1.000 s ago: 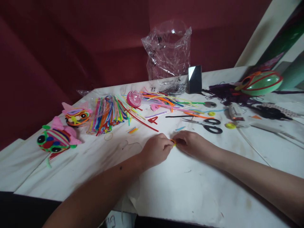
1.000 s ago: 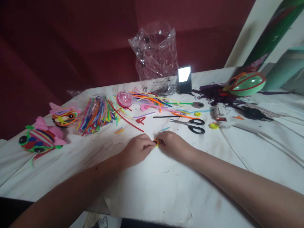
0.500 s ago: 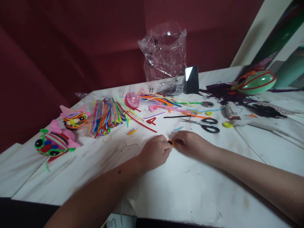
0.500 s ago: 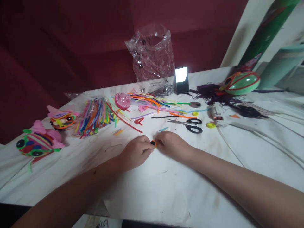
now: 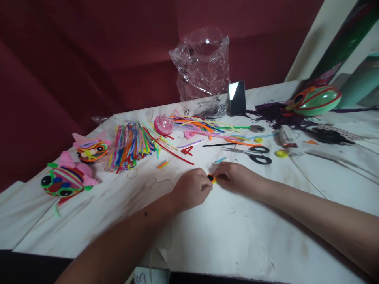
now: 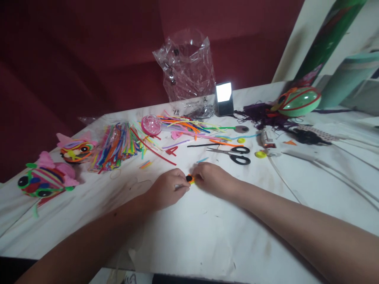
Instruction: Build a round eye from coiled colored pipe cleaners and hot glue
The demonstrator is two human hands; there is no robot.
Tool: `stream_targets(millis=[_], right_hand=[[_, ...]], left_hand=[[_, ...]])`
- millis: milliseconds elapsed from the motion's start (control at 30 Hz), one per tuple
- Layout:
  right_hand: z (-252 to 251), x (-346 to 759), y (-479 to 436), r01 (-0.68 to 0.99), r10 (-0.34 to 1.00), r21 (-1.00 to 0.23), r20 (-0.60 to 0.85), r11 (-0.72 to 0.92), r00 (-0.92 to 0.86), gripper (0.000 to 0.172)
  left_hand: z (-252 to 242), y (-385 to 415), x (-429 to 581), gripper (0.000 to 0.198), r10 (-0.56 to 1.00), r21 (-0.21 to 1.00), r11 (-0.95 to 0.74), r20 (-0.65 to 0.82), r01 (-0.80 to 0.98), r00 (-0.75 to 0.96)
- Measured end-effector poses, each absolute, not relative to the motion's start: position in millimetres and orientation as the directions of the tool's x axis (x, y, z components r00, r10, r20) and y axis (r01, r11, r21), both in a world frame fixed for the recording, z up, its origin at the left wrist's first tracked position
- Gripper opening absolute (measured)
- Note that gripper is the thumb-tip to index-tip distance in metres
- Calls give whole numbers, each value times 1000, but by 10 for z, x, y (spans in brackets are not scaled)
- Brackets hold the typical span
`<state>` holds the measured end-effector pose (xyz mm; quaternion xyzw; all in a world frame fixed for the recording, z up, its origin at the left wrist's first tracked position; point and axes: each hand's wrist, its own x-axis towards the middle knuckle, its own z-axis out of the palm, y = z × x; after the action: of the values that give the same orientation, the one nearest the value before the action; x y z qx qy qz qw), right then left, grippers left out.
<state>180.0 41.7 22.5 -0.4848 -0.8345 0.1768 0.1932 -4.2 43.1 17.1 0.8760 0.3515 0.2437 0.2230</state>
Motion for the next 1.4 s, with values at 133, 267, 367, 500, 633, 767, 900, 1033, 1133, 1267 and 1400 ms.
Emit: stream_targets(millis=[133,267,367,500,633,767,900,1033,1133,1267,1400], right_hand=[[245,1814,433,759,899,-493,131,424,-418,27],[260,1841,451,771,928,-534,79,347,-363,26],[270,1850,451,776,933,-538,64,330,-353,24],[267,1835,426,785,938,-527,74,325,-339,24],[255,1813,400,757,903,-502,141,419,-406,24],[257,1800,385,770,897,-467,160,436,-411,19],[249,1803,372,779,868,-388,156,493,-472,16],[231,1826,383,774,835,-316,171,549,-523,17],[240,1858,401,776,829,-294,170,558,-532,17],[300,1920,408,679,749,-337,143,652,-647,19],[370,1954,408,596,705,-439,135,672,-696,23]], left_hand=[[184,463,-34,14,817,654,-549,286,521,502],[172,470,-29,14,833,651,-531,282,542,477],[159,454,-29,12,816,620,-558,288,552,502],[148,449,-24,12,814,590,-570,310,572,491],[143,460,-17,14,811,583,-577,332,572,481],[139,462,-19,15,793,572,-602,346,558,500],[134,459,-22,15,794,570,-602,350,559,498],[142,450,-17,15,794,571,-602,351,559,497],[152,446,-13,16,798,570,-597,351,565,490],[150,451,-16,16,793,558,-605,356,568,495],[138,458,-19,14,792,547,-608,362,575,492]])
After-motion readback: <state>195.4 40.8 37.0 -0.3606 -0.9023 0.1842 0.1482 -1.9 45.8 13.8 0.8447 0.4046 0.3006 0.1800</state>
